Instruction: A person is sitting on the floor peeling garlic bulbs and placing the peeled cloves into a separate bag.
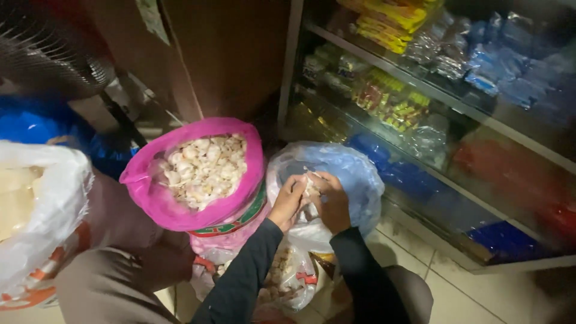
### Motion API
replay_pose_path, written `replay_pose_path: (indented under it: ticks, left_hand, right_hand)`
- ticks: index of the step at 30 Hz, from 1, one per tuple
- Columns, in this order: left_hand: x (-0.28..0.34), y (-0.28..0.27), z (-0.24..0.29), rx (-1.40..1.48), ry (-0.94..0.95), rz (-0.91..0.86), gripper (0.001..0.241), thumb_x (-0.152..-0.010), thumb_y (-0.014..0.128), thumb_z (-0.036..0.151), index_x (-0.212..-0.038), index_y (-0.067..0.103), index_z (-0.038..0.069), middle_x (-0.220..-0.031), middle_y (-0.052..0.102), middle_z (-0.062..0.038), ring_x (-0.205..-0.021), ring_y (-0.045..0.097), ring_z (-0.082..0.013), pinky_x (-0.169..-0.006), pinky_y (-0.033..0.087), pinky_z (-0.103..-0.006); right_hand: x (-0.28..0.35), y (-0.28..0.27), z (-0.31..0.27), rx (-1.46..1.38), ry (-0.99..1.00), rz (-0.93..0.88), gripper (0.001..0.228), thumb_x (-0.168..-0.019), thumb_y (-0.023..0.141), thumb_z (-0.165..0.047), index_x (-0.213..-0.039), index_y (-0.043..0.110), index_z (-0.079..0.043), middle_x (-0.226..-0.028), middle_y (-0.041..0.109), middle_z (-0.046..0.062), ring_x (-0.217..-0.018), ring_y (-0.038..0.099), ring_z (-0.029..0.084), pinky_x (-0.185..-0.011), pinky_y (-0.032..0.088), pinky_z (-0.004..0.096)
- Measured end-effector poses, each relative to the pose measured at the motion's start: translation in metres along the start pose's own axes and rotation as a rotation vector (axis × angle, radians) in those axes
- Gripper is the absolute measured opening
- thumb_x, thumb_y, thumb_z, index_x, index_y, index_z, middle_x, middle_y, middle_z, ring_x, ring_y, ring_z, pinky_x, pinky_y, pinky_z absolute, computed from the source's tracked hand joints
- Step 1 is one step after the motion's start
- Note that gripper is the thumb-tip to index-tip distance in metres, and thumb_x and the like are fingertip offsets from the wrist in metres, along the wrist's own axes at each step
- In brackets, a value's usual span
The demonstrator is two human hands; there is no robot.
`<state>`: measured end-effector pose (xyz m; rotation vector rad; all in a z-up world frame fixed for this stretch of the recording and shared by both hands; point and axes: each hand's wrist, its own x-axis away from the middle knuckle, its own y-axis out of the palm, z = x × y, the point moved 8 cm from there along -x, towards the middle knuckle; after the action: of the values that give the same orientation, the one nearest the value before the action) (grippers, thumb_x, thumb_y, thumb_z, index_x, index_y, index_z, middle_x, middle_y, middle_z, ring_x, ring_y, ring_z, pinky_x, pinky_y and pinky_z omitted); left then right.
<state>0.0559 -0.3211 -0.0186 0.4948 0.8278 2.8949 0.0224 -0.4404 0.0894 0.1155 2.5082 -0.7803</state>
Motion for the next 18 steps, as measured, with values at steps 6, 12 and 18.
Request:
replay_pose_path:
  ticks: [6,12,18]
  left_hand:
    - [0.008,0.017,0.016,-0.2,0.055,-0.033,0.035,-0.1,0.066,0.036,-0.113,0.055,0.006,-0.093,0.062,-0.01,-0.078,0.066,-0.0171,-0.076,0.062,-0.0291]
    - [-0.006,0.013,-0.004,-0.262,0.132,0.125,0.033,-0.098,0.067,0.039,-0.1,0.053,0.009,-0.084,0.049,-0.004,-0.07,0.059,-0.0158,-0.064,0.058,-0.0286]
    - [0.012,0.033,0.016,-0.545,0.217,0.171,0.033,-0.1,0.06,0.042,-0.104,0.049,0.011,-0.088,0.059,-0.016,-0.086,0.065,-0.0282,-0.077,0.056,-0.0419]
  right_hand:
    - [0.0,-0.009,-0.008,0.206,0.036,0.143,0.013,-0.09,0.068,-0.025,-0.077,0.069,-0.02,-0.098,0.069,-0.003,-0.08,0.071,0.028,-0.078,0.056,0.038]
    - [0.006,-0.003,0.021,0.066,0.256,0.313,0.03,-0.103,0.061,-0.039,-0.086,0.068,-0.014,-0.08,0.068,0.009,-0.082,0.069,0.03,-0.076,0.055,0.042]
    - [0.013,-0.006,0.021,-0.3,0.652,0.35,0.023,-0.096,0.06,-0.025,-0.088,0.067,-0.004,-0.076,0.067,0.014,-0.077,0.062,0.024,-0.079,0.052,0.044]
